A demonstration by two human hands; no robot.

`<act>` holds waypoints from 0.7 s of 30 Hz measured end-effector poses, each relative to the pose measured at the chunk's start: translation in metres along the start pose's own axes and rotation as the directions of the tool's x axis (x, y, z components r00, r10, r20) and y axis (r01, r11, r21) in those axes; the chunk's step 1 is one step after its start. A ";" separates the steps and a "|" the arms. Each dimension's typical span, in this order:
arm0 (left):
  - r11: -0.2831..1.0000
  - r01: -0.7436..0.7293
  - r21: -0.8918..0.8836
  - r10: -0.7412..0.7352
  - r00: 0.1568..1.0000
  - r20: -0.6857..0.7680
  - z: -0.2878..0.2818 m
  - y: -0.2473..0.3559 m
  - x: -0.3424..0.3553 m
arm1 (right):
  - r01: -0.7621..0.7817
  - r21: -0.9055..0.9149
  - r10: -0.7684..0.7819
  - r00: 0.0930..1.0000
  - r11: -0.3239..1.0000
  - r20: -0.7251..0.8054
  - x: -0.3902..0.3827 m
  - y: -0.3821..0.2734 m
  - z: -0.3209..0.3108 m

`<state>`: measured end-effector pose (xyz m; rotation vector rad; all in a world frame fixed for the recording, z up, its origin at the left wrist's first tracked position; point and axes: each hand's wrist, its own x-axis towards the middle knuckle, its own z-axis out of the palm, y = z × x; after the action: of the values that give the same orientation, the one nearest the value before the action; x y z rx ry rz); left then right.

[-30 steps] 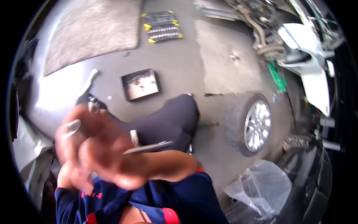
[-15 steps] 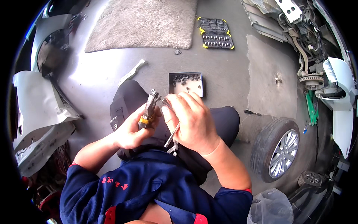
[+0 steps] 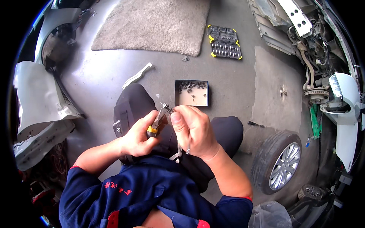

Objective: The person holds and adjusts fasteners and metal clips using pliers and a metal pin while sitting on the floor.

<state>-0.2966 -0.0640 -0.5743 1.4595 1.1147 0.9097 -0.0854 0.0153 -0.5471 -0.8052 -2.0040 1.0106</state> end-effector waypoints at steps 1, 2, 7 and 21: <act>1.000 0.004 0.015 -0.005 0.999 0.034 -0.003 -0.002 -0.001 | -0.310 0.334 0.285 0.951 0.890 0.123 -0.006 0.000 0.001; 0.999 0.005 0.048 -0.007 0.999 0.046 -0.006 -0.002 -0.002 | -0.575 0.571 0.482 0.814 0.585 0.326 -0.012 0.001 0.002; 0.850 -0.473 0.231 0.399 0.866 0.302 -0.036 -0.010 0.020 | -0.676 0.412 -0.281 0.672 -0.611 0.685 -0.053 0.018 0.033; 0.975 0.122 -0.183 -0.080 0.972 0.219 0.000 -0.021 -0.017 | -0.258 0.277 0.249 0.966 0.926 0.068 -0.036 -0.008 0.015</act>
<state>-0.3050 -0.0800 -0.5947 1.2916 0.9081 0.7516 -0.0800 -0.0220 -0.5583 -0.9088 -1.7535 1.4306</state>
